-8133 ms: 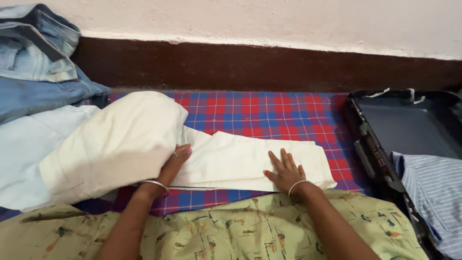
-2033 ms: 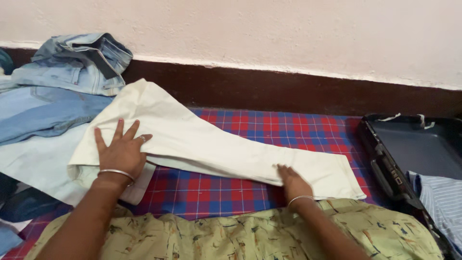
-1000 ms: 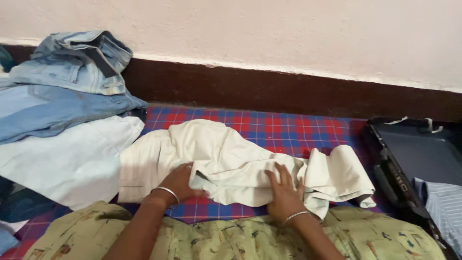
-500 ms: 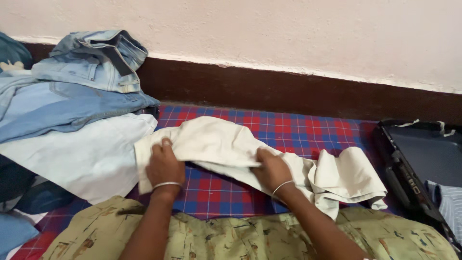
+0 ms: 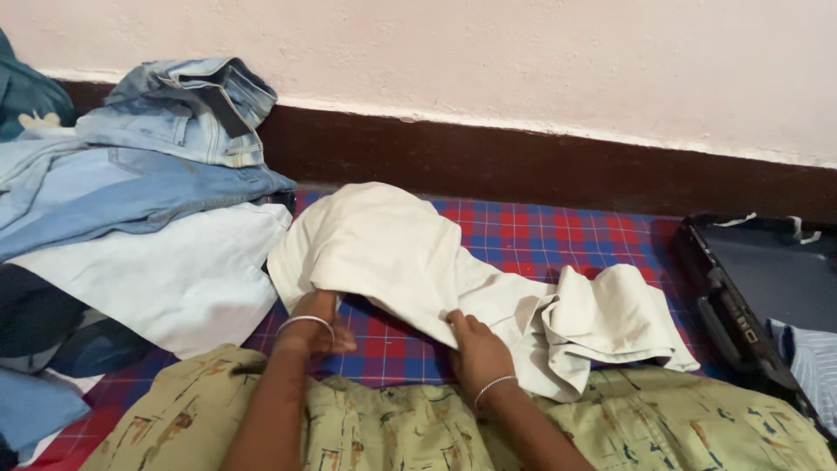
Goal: The person folds a pair of trousers by hand on a bed and then places them into an open suitcase.
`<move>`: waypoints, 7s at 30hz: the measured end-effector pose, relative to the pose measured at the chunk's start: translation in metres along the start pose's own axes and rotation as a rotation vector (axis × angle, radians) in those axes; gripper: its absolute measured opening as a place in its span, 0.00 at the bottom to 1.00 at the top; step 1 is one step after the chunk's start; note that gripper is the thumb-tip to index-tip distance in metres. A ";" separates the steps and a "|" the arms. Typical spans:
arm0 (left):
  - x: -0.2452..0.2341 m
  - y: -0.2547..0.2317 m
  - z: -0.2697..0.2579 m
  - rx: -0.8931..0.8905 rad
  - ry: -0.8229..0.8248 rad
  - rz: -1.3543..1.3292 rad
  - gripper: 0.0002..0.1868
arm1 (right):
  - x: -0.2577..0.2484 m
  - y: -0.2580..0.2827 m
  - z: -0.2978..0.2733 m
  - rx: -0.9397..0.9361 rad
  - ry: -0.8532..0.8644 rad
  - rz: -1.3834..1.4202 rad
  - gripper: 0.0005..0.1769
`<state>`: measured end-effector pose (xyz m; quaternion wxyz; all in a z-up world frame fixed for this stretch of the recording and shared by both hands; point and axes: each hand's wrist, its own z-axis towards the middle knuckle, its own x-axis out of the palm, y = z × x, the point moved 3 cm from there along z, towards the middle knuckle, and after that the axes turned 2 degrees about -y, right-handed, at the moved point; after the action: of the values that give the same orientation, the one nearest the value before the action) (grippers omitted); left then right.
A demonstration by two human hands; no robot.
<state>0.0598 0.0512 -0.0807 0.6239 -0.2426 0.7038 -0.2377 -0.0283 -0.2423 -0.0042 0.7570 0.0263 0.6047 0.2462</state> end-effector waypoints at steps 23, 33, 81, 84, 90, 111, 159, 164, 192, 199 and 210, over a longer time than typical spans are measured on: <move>-0.124 -0.060 -0.008 0.196 -0.895 -1.329 0.25 | -0.018 0.009 -0.030 -0.019 0.121 0.022 0.34; -0.248 0.020 -0.047 0.134 -1.390 -1.233 0.46 | 0.045 0.027 0.010 -0.100 0.074 -0.181 0.44; 0.018 -0.062 0.007 -0.349 0.209 0.621 0.50 | -0.097 -0.370 -0.009 0.941 0.356 -0.579 0.55; 0.021 -0.058 0.009 -0.400 0.212 0.626 0.51 | -0.062 -0.332 0.004 0.652 0.168 -0.410 0.59; 0.001 -0.049 0.005 -0.571 0.219 0.545 0.55 | -0.007 -0.268 -0.009 0.504 0.429 -0.324 0.51; 0.059 -0.060 0.020 -0.210 0.301 0.597 0.55 | -0.030 -0.237 -0.003 0.526 0.762 -0.195 0.51; 0.097 -0.075 0.043 -0.078 0.096 0.473 0.51 | 0.002 -0.469 0.020 0.856 0.467 -0.170 0.61; 0.101 -0.069 0.023 -0.089 0.115 0.493 0.48 | 0.002 -0.497 -0.029 0.667 0.428 -0.451 0.68; 0.146 -0.164 -0.014 -0.125 0.298 -0.787 0.33 | -0.076 -0.195 -0.002 0.567 0.372 0.900 0.14; 0.143 -0.177 -0.018 -0.116 0.370 -0.755 0.38 | -0.084 -0.178 0.007 0.658 0.151 1.196 0.14; 0.156 -0.164 -0.007 -0.227 0.260 -0.725 0.38 | -0.063 -0.315 0.019 0.794 -0.090 0.312 0.23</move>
<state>0.0444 -0.1744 -0.0940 0.3746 -0.5103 0.6676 -0.3919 0.0873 -0.5388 -0.0487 0.6673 0.4174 0.6079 0.1046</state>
